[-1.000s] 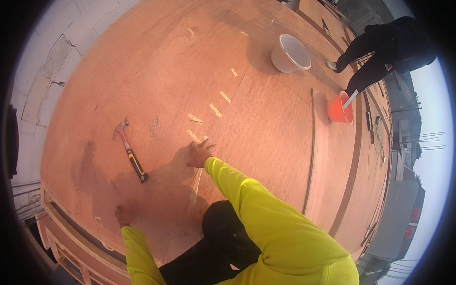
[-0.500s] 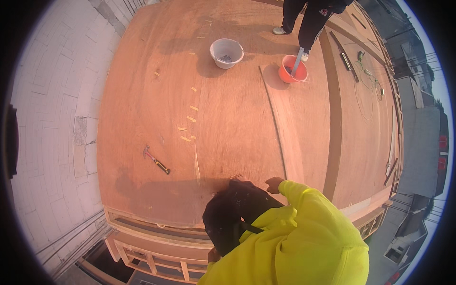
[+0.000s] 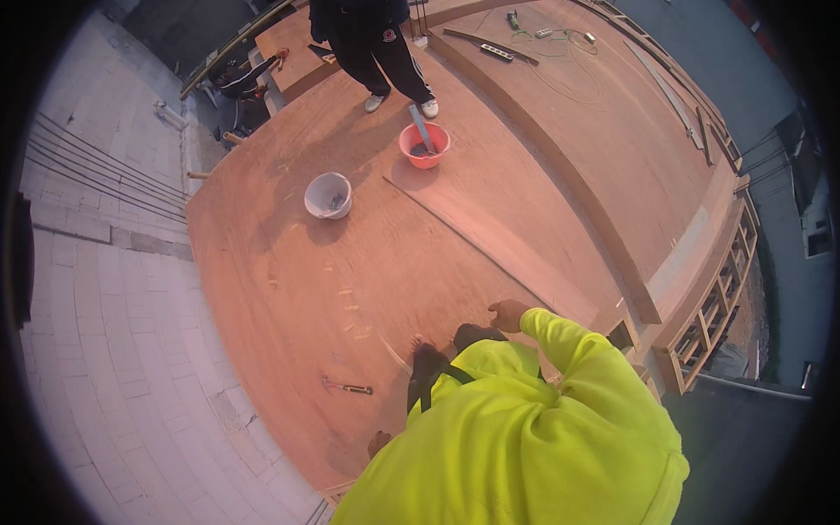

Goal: The person uses an angle grinder to cut a sheet of plywood on a roof, then hammers nails to secure the sheet to the wooden rafters. The person also positions a wooden plank as part of the framing.

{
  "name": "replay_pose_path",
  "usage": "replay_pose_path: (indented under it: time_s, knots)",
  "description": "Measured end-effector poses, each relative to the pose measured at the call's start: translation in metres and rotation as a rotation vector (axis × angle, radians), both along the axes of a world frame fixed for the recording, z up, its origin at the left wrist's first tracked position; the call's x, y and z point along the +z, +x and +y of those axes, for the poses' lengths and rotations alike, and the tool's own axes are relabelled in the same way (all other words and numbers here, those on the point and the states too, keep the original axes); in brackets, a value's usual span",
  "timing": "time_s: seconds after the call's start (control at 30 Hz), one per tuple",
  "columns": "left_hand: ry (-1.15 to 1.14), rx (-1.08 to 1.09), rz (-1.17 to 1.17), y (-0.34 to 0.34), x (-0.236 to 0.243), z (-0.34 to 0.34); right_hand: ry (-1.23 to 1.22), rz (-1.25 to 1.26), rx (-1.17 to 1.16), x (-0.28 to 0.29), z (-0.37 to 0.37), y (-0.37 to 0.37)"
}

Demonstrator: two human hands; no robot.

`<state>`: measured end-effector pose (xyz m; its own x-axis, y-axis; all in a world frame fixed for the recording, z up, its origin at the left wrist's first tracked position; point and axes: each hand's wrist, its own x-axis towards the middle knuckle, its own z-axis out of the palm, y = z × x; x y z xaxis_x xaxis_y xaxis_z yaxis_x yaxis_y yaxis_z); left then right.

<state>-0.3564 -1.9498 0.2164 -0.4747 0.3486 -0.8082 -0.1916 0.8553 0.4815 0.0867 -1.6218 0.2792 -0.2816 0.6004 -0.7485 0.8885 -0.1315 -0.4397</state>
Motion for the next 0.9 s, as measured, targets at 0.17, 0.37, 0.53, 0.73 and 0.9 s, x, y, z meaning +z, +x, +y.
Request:
replay_pose_path:
  time_s: [0.17,0.37,0.53,0.73,0.9]
  knots:
    - [0.071,-0.279,-0.049,-0.115,-0.080,0.037,0.184,0.137,-0.133,-0.029,-0.091,-0.009]
    - [0.009,-0.581,-0.144,-0.170,-0.074,0.156,0.079,0.023,-0.660,0.014,-0.175,0.005]
    - [0.014,-0.764,-0.093,-0.139,-0.046,0.251,0.010,-0.083,-0.945,-0.024,-0.280,0.013]
    - [0.034,-1.012,-0.067,-0.070,-0.035,0.335,-0.057,0.041,-1.202,-0.017,-0.333,-0.011]
    - [-0.012,-1.253,-0.046,0.028,-0.004,0.382,0.058,0.054,-1.325,-0.020,-0.357,-0.024]
